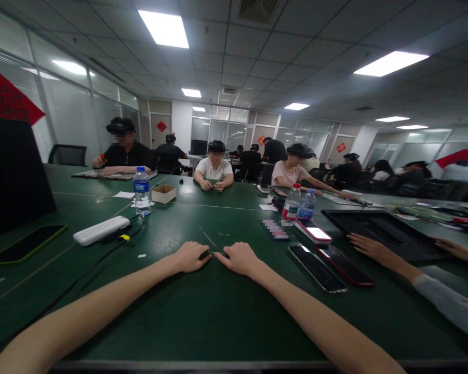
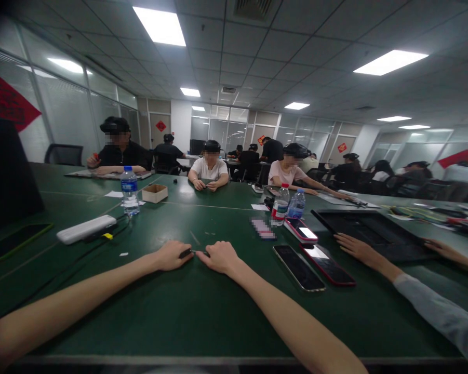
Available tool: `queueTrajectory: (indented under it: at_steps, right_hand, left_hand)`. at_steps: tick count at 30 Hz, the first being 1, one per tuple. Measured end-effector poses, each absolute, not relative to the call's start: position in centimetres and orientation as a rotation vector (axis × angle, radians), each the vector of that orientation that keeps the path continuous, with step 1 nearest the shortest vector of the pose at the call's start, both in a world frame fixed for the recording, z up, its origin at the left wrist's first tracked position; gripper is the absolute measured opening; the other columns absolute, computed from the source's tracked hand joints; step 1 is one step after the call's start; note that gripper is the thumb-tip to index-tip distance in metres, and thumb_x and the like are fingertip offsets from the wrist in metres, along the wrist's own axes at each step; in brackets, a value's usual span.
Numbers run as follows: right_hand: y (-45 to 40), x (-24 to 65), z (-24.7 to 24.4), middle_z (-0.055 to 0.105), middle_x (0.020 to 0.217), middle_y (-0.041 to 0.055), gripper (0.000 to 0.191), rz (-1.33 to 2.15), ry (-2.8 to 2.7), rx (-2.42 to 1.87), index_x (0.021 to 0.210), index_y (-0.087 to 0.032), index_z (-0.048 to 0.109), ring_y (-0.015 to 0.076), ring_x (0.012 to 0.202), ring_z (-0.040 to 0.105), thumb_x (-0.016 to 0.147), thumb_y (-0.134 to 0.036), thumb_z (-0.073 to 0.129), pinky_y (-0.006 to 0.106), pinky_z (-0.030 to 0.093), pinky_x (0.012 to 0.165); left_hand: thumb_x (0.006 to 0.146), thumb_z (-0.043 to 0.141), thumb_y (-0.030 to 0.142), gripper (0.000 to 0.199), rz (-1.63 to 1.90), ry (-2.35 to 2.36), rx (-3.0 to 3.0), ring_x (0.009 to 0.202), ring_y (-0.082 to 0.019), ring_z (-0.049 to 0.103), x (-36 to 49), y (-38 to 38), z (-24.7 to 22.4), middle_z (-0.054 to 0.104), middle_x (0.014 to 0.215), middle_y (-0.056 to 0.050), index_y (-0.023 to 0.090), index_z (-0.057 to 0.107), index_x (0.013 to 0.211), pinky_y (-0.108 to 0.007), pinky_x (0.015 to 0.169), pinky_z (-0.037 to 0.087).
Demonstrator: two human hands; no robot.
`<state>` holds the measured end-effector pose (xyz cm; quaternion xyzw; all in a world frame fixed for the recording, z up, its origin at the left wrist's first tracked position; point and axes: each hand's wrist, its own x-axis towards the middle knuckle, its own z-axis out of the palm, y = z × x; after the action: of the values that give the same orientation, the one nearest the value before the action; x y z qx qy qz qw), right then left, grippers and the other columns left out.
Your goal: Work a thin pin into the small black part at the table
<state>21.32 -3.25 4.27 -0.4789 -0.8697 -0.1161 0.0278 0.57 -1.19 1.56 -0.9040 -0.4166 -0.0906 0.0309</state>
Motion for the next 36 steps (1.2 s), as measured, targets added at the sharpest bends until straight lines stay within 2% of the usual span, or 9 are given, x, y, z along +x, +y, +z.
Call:
queueTrajectory:
  at_steps: [7,11,14,20,25,32,36]
  right_hand:
    - [-4.0,21.2,4.8,0.066,0.067,0.0093,0.071,-0.456,-2.741,-1.335,0.073,-0.015,0.066,0.0159,0.06,0.061,0.09,-0.061,0.016,0.024,0.039,0.059]
    - [-6.6,18.4,4.0,0.063,0.055,0.0043,0.066,-0.412,-2.96,-0.766,0.063,-0.017,0.063,0.0134,0.05,0.056,0.087,-0.064,0.023,0.023,0.034,0.051]
    - [-8.5,16.3,3.0,0.065,0.058,0.004,0.063,-0.412,-2.922,-0.497,0.064,-0.017,0.063,0.0137,0.052,0.056,0.085,-0.065,0.027,0.023,0.031,0.048]
    - [-6.3,18.8,3.6,0.065,0.061,0.0048,0.058,-0.414,-2.774,-0.902,0.067,-0.015,0.063,0.0123,0.051,0.055,0.089,-0.057,0.03,0.022,0.032,0.05]
    - [-3.6,21.5,4.5,0.067,0.069,0.0085,0.064,-0.363,-2.631,-1.323,0.073,-0.015,0.065,0.0143,0.059,0.059,0.089,-0.061,0.024,0.023,0.036,0.056]
    - [-3.6,20.9,3.8,0.068,0.075,0.0101,0.069,-0.366,-2.669,-1.355,0.078,-0.016,0.067,0.0185,0.068,0.063,0.088,-0.064,0.019,0.026,0.04,0.063]
    - [-3.5,20.9,3.7,0.069,0.075,0.01,0.069,-0.384,-2.638,-1.406,0.079,-0.016,0.067,0.0188,0.069,0.063,0.088,-0.063,0.018,0.026,0.04,0.064]
  left_hand:
    - [0.091,0.029,0.044,0.038,-0.293,-1.198,-2.805,0.075,-0.022,0.062,0.2,-1.0,1.2,0.065,0.082,-0.008,0.019,0.057,0.089,-0.03,0.066,0.044]
    - [0.091,0.028,0.047,0.04,-0.253,-1.294,-2.751,0.073,-0.023,0.063,0.6,-0.7,1.1,0.066,0.082,-0.009,0.02,0.058,0.089,-0.03,0.062,0.043]
    - [0.09,0.03,0.047,0.04,-0.255,-1.304,-2.728,0.073,-0.023,0.063,0.7,-0.7,1.1,0.066,0.082,-0.009,0.02,0.059,0.09,-0.03,0.062,0.043]
    - [0.09,0.032,0.045,0.036,-0.276,-1.283,-2.765,0.073,-0.022,0.063,0.5,-0.9,1.2,0.066,0.082,-0.008,0.02,0.057,0.089,-0.029,0.061,0.042]
    - [0.089,0.035,0.046,0.034,-0.31,-1.291,-2.768,0.075,-0.023,0.063,0.6,-1.0,1.2,0.065,0.082,-0.008,0.019,0.055,0.091,-0.029,0.061,0.042]
    - [0.087,0.041,0.042,0.026,-0.331,-1.315,-2.782,0.079,-0.023,0.063,0.5,-0.9,1.1,0.065,0.085,-0.008,0.019,0.05,0.096,-0.029,0.064,0.042]
    - [0.087,0.039,0.042,0.027,-0.379,-1.302,-2.808,0.077,-0.023,0.063,0.5,-0.9,1.2,0.065,0.085,-0.008,0.018,0.047,0.097,-0.029,0.063,0.042]
